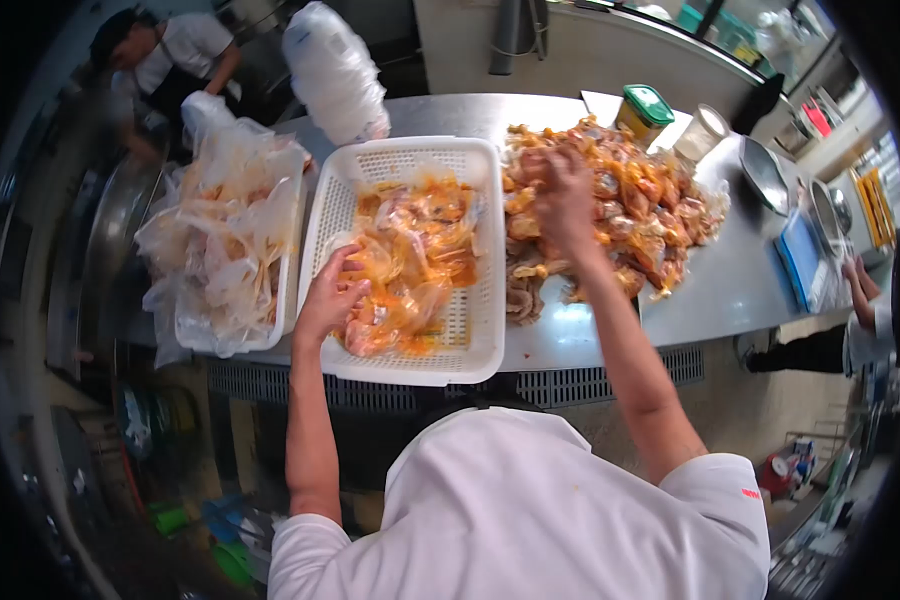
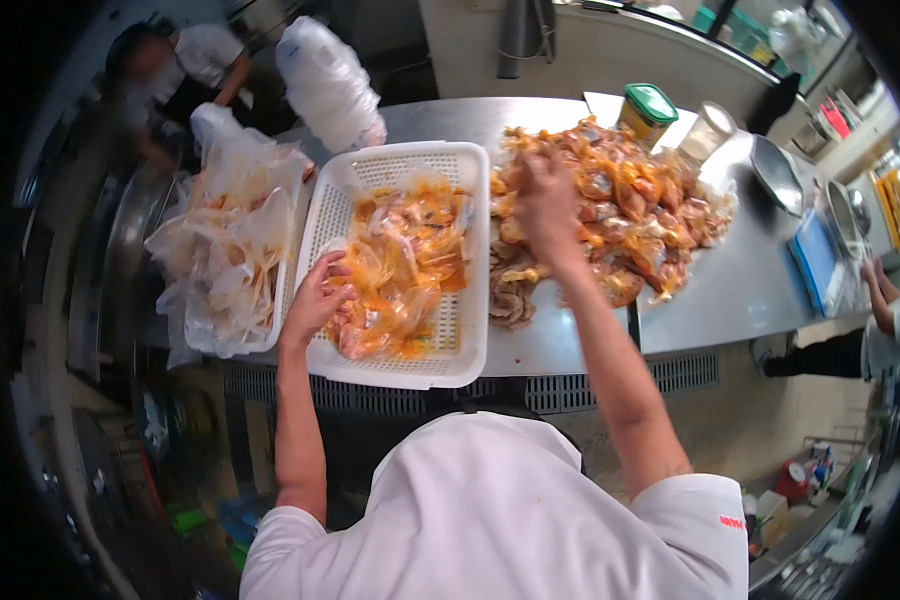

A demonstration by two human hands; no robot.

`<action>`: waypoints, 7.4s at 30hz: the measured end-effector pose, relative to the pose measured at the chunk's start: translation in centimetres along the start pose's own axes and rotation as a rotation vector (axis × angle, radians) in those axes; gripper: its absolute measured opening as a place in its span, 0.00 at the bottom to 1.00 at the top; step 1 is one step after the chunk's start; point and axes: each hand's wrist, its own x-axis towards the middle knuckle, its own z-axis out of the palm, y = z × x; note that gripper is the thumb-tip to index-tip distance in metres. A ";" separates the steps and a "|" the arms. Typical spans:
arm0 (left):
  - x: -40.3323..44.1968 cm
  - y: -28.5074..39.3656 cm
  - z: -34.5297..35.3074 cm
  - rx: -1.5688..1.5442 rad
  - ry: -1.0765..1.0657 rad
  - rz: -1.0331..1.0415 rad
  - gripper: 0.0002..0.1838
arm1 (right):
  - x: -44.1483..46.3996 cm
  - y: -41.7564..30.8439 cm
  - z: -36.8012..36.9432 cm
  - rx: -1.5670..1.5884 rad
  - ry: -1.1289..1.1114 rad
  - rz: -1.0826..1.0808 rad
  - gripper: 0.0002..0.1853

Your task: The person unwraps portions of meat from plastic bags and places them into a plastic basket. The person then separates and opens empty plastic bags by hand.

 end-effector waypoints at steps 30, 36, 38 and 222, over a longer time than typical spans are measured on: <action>-0.5 -0.2 -0.7 0.626 -0.028 0.468 0.13 | -8.9 -9.2 9.5 0.806 -0.852 0.588 0.07; -2.9 1.9 -3.7 0.569 0.046 0.437 0.11 | -7.1 -9.6 8.3 1.054 -0.789 0.649 0.07; -3.8 4.5 -4.2 0.493 0.136 0.454 0.10 | -6.1 -10.5 6.8 1.069 -0.761 0.617 0.07; -15.4 18.4 -22.6 -0.945 0.629 2.152 0.07 | -19.0 -16.3 3.2 0.574 -1.323 -1.046 0.08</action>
